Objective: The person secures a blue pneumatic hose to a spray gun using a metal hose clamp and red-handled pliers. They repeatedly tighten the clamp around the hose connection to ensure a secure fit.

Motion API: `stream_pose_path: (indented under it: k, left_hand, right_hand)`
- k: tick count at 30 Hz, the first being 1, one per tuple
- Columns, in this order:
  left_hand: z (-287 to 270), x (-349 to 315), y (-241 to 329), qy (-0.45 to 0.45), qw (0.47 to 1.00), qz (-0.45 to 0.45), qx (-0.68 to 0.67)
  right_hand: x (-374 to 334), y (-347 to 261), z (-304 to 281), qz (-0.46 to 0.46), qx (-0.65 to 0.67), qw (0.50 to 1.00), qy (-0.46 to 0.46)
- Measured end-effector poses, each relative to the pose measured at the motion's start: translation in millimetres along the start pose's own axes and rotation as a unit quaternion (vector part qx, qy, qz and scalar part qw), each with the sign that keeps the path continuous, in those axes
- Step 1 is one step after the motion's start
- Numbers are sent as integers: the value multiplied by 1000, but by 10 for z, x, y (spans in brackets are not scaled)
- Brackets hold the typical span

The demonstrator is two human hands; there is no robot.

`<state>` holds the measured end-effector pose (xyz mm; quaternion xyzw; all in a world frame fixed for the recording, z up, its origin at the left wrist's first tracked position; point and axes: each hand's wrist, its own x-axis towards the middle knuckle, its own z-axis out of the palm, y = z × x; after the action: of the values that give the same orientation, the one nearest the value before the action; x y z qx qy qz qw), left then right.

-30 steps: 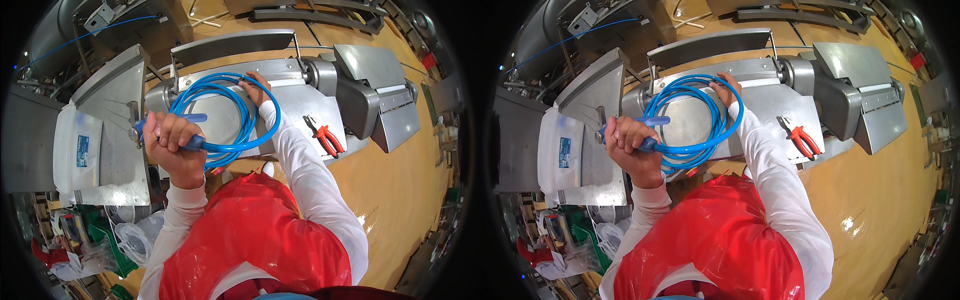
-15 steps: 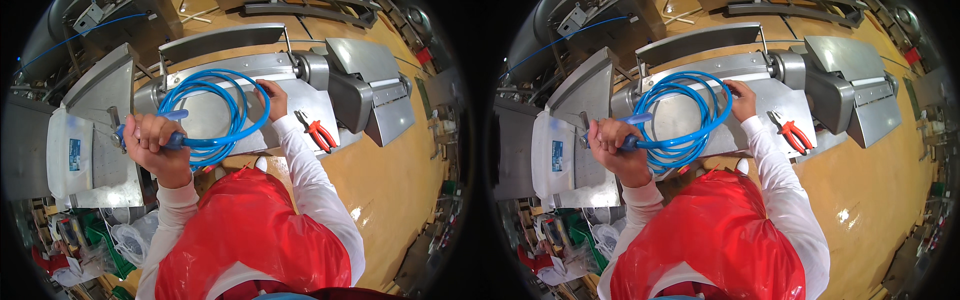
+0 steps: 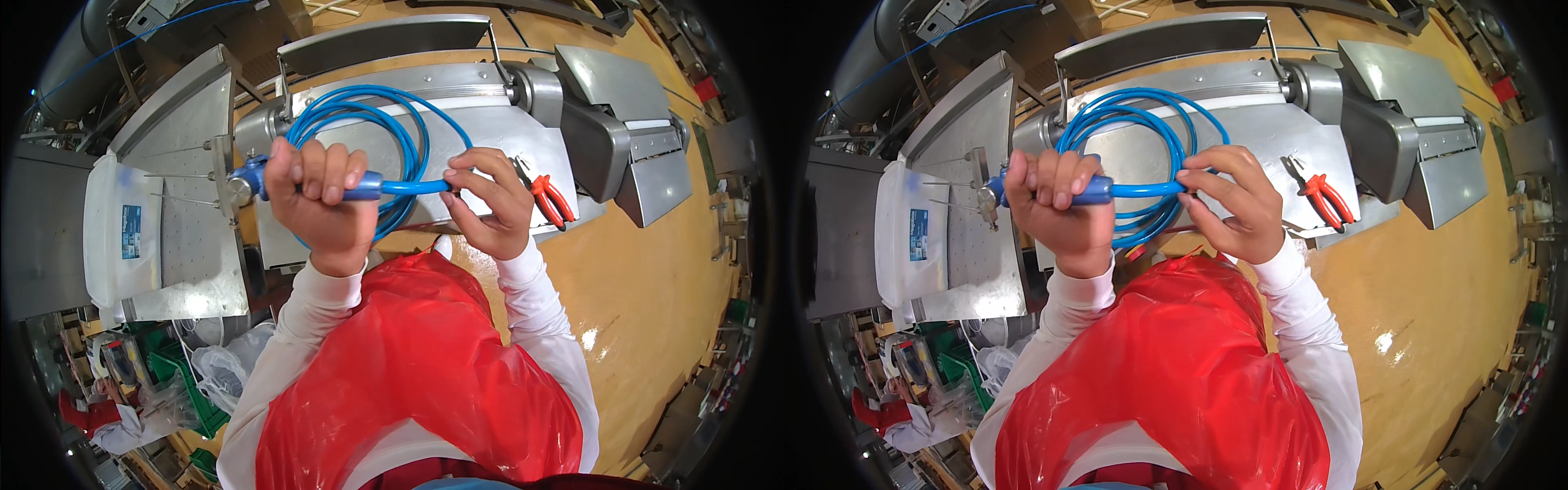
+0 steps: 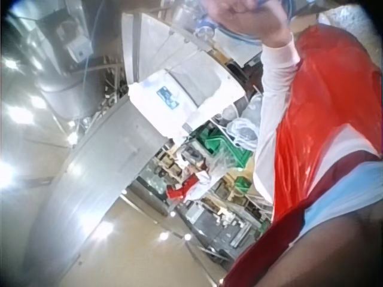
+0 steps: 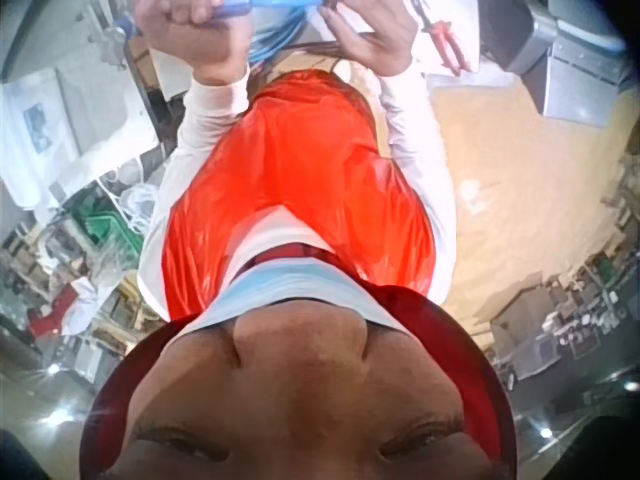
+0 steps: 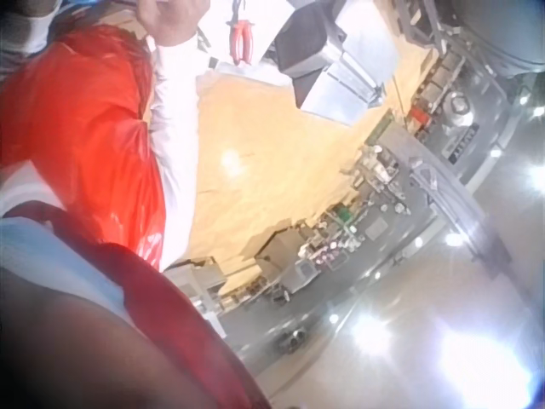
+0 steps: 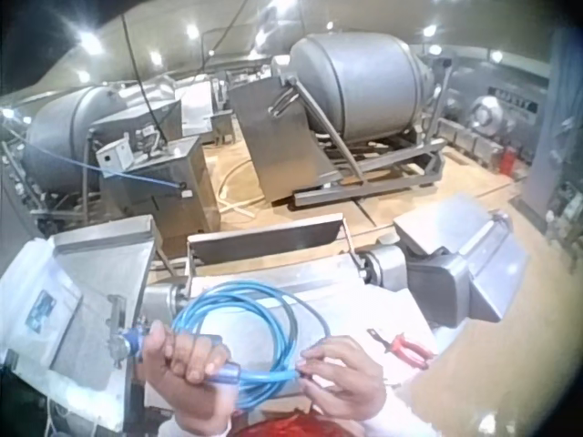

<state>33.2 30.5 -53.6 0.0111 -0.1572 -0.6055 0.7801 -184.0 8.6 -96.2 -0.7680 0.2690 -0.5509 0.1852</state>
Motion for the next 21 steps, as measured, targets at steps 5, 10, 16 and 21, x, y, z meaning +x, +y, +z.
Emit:
stream_pose_path:
  k: [5,10,16,21]
  left_hand:
    - [-27,-56,-99,-16,1000,-8,18]
    - [39,-89,-104,-14,999,-6,31]
    - [18,-108,-82,-16,999,0,31]
    - [36,-140,-105,-5,1000,4,26]
  right_hand:
    - [159,-318,135,7,19,1000,-23]
    - [190,-334,191,-15,21,999,-28]
    - [268,-390,187,-28,14,998,-49]
    - [158,-363,179,16,3,999,-44]
